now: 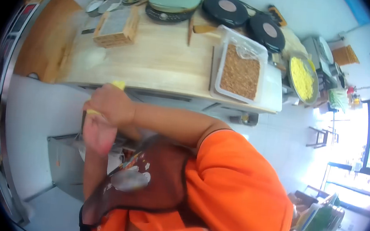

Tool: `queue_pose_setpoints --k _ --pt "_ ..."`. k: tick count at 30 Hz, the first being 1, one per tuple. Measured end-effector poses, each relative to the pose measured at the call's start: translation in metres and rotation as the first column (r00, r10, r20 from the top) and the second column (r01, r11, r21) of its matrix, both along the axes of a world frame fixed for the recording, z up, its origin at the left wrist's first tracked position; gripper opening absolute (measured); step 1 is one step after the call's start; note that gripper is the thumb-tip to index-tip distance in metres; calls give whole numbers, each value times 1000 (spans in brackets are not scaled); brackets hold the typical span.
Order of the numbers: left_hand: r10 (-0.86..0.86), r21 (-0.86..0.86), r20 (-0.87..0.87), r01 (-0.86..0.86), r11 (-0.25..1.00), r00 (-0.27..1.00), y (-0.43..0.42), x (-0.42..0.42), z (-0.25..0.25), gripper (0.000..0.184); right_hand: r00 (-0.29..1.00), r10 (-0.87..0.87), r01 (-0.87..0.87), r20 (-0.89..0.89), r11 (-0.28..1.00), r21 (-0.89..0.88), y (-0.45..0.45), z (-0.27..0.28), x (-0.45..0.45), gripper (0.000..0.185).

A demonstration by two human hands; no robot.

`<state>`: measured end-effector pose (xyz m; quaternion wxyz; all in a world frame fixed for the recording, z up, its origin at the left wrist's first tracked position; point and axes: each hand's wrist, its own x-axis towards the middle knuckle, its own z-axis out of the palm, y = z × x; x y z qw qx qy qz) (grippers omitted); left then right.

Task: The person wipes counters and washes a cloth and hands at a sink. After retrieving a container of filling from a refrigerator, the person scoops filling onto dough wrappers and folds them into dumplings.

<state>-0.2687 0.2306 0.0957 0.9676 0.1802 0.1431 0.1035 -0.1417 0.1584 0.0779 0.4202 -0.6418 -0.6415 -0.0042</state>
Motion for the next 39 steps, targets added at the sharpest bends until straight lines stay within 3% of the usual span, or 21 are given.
queue_pose_setpoints --k 1,4,5,6,7,8,9,10,11,13,14,15,17,19,21,23,24,29,39 --pt "-83 59 1 83 995 997 -12 9 3 49 997 -83 83 -2 991 101 -8 -4 10 29" --pt "-210 340 -15 202 918 978 -31 28 1 59 778 -427 295 -461 896 -332 -32 12 52 30" --pt "-201 427 -47 201 882 979 -36 36 8 61 417 -249 302 -874 945 -125 -46 8 67 36" --pt "-192 510 -75 203 836 979 -40 48 12 62 523 -210 267 -826 961 -75 -50 3 66 39" --pt "-57 403 -146 112 908 988 -39 62 -2 62 619 -174 228 -766 973 -37 -56 -3 57 41" --pt "-97 293 -96 121 949 991 -47 73 -8 62 907 -266 276 -326 961 -17 -62 -11 41 46" --pt "-132 181 -35 136 974 991 -56 86 -13 62 897 -407 390 175 913 121 -69 -19 24 51" --pt "-159 63 25 157 986 987 -67 96 -15 62 902 -424 415 82 903 108 -82 -17 30 49" --pt "-141 163 -124 161 973 982 -78 104 -16 60 898 -441 440 -17 893 91 -103 -12 36 48" --pt "-320 273 -117 340 900 940 -120 118 -2 60 872 -476 489 -115 858 159 -136 -27 69 37" --pt "-420 314 -142 443 840 896 -136 117 2 60 701 -493 551 -515 833 -49 -160 -10 77 36" --pt "-553 377 -196 582 720 810 -137 121 -13 56 365 -479 518 -798 817 -253 -187 8 81 38" --pt "-530 525 -365 639 562 766 -133 150 -43 51 420 -513 708 -749 701 -84 -239 -4 98 51" --pt "-409 627 -498 643 440 765 -132 179 -87 42 298 -387 651 -873 751 -110 -290 -4 91 53" --pt "-319 635 -673 743 212 667 -143 211 -129 43 33 -286 566 -958 795 -218 -329 -19 75 53" --pt "-207 792 -607 566 -228 767 -165 239 -186 38 -199 -209 510 -957 813 -283 -357 -37 58 53" --pt "-171 786 -547 433 -441 819 -173 249 -200 36 -287 -178 504 -941 807 -307 -367 -45 51 53" --pt "14 667 -535 432 -607 845 -215 267 -190 31 -513 -37 504 -857 795 -336 -391 -68 29 48" --pt "59 612 -600 505 -608 798 -227 284 -190 35 -430 -120 487 -895 804 -342 -394 -99 29 52"
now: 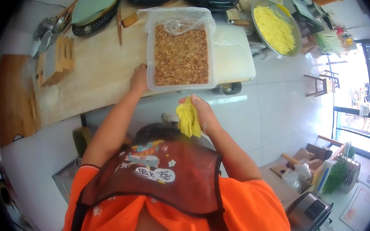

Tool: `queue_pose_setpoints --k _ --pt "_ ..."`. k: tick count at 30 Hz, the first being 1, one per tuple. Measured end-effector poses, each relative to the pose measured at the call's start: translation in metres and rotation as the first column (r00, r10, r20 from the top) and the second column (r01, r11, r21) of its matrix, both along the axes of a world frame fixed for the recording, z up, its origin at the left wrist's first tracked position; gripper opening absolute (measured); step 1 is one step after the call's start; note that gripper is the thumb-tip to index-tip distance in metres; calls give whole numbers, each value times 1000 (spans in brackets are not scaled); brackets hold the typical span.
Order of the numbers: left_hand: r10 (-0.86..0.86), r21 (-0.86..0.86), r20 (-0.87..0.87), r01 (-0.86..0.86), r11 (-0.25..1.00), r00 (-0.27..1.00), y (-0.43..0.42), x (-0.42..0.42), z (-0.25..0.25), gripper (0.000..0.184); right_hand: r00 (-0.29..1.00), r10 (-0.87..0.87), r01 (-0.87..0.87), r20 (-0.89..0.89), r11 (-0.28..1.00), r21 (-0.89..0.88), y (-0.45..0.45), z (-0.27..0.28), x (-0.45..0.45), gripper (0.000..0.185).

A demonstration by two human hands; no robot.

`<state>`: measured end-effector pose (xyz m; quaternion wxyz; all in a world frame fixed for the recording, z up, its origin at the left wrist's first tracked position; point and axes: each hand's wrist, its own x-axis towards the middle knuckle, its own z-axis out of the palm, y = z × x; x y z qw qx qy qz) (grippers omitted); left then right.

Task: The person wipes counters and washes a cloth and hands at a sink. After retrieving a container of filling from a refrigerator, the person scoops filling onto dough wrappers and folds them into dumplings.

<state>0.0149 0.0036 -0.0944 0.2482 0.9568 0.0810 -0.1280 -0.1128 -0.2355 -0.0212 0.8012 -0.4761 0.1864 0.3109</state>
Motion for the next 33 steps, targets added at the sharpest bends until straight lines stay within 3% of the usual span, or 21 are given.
queue_pose_setpoints --k 9,15,18,21,24,25,27,28,29,31,32,33 --pt "-20 66 -180 32 997 984 2 10 1 38 996 81 -80 36 997 -23 13 -6 16 53" --pt "74 273 -35 -62 960 997 2 8 0 33 995 95 -96 33 995 3 12 -6 16 53" --pt "52 359 -52 -30 933 997 22 8 5 26 987 129 -131 94 991 11 18 -6 17 56" --pt "139 306 -40 -121 944 989 47 0 -5 21 962 214 -230 170 970 75 35 -3 20 62" --pt "256 169 -59 -243 955 965 82 -17 -8 22 949 227 -275 220 937 217 64 12 28 66" --pt "337 -41 -113 -343 938 935 97 -28 -11 21 946 201 -251 256 950 183 74 18 33 64" --pt "452 -433 -244 -514 741 858 127 -54 -13 20 930 155 -205 333 971 122 101 30 40 62" --pt "541 -722 -370 -600 345 756 132 -70 1 18 898 102 -178 428 974 142 115 29 44 60" --pt "552 -836 -511 -531 -140 659 136 -91 16 16 909 47 -128 414 977 171 130 31 48 60" --pt "469 -872 -427 -216 -439 773 134 -125 38 15 927 -7 -93 374 964 249 179 34 52 59" --pt "407 -856 -364 -128 -501 838 126 -139 30 17 955 66 -159 288 937 311 202 31 50 58" --pt "634 -960 -186 -275 45 751 96 -147 67 23 939 233 -318 254 869 378 227 30 38 59"
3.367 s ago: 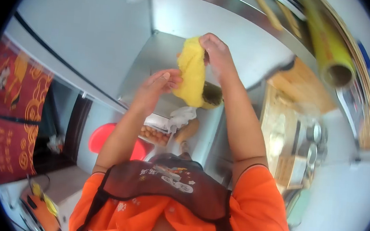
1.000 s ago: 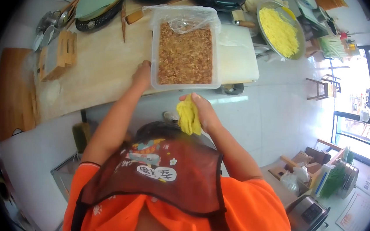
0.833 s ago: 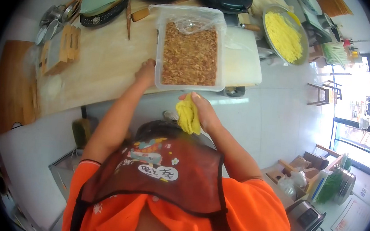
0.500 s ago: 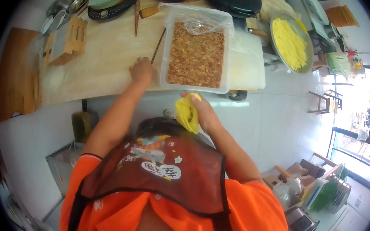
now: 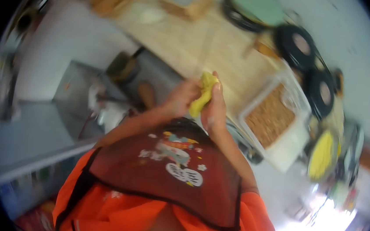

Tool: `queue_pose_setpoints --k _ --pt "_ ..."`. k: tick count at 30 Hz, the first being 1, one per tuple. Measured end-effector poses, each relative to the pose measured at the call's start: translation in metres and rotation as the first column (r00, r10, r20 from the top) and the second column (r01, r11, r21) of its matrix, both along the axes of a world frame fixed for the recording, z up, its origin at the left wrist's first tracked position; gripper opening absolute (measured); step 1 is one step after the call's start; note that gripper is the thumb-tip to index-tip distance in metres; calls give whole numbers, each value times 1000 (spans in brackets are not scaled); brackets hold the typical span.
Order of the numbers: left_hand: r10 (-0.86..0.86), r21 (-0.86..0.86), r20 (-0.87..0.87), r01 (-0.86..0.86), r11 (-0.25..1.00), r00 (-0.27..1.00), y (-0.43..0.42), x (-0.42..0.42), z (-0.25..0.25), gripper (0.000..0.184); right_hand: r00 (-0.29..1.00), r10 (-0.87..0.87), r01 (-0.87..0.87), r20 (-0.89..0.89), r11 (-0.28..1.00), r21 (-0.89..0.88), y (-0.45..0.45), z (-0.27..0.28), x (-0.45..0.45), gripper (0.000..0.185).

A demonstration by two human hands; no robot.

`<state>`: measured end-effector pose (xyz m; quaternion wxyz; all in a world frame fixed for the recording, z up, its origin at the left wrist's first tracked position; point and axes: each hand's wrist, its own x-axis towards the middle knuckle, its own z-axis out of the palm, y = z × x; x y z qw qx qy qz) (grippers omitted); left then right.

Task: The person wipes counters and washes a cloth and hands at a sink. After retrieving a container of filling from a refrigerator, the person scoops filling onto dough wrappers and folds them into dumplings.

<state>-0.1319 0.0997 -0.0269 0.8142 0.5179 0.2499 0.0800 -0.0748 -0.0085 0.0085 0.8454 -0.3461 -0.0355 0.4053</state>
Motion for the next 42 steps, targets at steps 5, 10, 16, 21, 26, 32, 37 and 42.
queue_pose_setpoints --k 5,10,16,21,26,32,37,42 --pt "321 164 -79 -306 938 944 43 -70 15 33 750 511 -329 420 839 -432 89 -21 -42 55" --pt "500 405 31 -468 785 865 117 -218 -45 36 696 709 -705 -116 644 -298 172 -64 -93 45" --pt "990 890 -137 -441 114 -19 219 -434 -101 39 573 814 -737 96 563 -375 318 -33 -171 47" --pt "841 863 -488 -273 426 -233 276 -486 -112 38 165 799 -718 578 499 -485 449 -13 -282 55" --pt "709 758 -640 -398 517 -298 307 -510 -155 35 -570 318 -643 758 401 -652 555 -195 -348 61" --pt "670 709 -687 -461 534 -281 288 -516 -111 32 -895 -118 -391 430 671 -630 554 -195 -396 70" --pt "821 788 -443 -594 164 -361 242 -511 -126 26 -880 -97 -383 465 722 -576 648 -211 -463 69" --pt "884 654 -271 -747 -120 -380 178 -467 -111 17 -794 -98 -486 600 695 -530 619 -211 -505 69"
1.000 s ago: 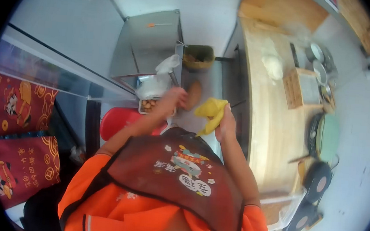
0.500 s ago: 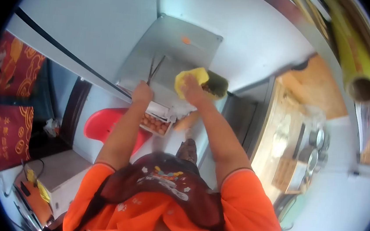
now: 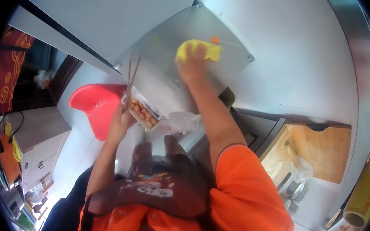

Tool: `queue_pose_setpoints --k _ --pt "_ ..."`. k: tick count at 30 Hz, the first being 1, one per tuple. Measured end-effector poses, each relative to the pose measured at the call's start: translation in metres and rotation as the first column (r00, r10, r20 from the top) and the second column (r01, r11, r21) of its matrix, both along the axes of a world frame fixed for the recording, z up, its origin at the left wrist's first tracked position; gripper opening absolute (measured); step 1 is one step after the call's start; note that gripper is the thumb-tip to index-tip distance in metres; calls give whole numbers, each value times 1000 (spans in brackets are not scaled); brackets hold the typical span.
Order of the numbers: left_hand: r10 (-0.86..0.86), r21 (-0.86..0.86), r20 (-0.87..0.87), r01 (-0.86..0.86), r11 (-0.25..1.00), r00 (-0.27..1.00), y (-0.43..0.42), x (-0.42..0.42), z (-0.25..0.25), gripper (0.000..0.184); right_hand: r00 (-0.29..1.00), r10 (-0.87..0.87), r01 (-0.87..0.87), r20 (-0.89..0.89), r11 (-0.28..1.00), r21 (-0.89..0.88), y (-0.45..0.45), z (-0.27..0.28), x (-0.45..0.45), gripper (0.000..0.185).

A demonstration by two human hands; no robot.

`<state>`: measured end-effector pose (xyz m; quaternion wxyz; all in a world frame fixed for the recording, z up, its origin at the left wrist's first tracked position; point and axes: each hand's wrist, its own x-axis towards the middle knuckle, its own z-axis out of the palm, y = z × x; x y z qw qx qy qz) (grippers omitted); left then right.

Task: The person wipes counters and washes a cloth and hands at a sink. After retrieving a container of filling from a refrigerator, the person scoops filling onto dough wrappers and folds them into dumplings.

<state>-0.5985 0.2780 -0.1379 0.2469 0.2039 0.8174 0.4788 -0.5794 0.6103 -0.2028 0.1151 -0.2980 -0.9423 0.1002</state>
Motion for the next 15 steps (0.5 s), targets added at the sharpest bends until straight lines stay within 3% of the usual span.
queue_pose_setpoints --k 4,7,9,11,13,15 --pt "25 12 147 -27 1000 989 -31 13 5 16 874 432 -403 222 900 -163 -108 42 43 62" --pt "36 31 171 -42 999 985 -50 11 22 16 795 556 -537 243 831 -146 -91 29 57 58" --pt "66 54 218 -80 995 974 -63 14 33 17 902 381 -374 202 924 -76 -43 16 35 58" --pt "87 60 153 -97 993 984 -76 20 30 20 978 194 -197 75 979 48 11 -4 -10 57" --pt "79 57 135 -87 995 988 -90 26 26 22 996 4 -1 85 999 -35 23 11 -70 57" --pt "107 101 174 -126 987 979 -95 36 14 21 987 73 -82 143 995 56 6 -9 -114 57"
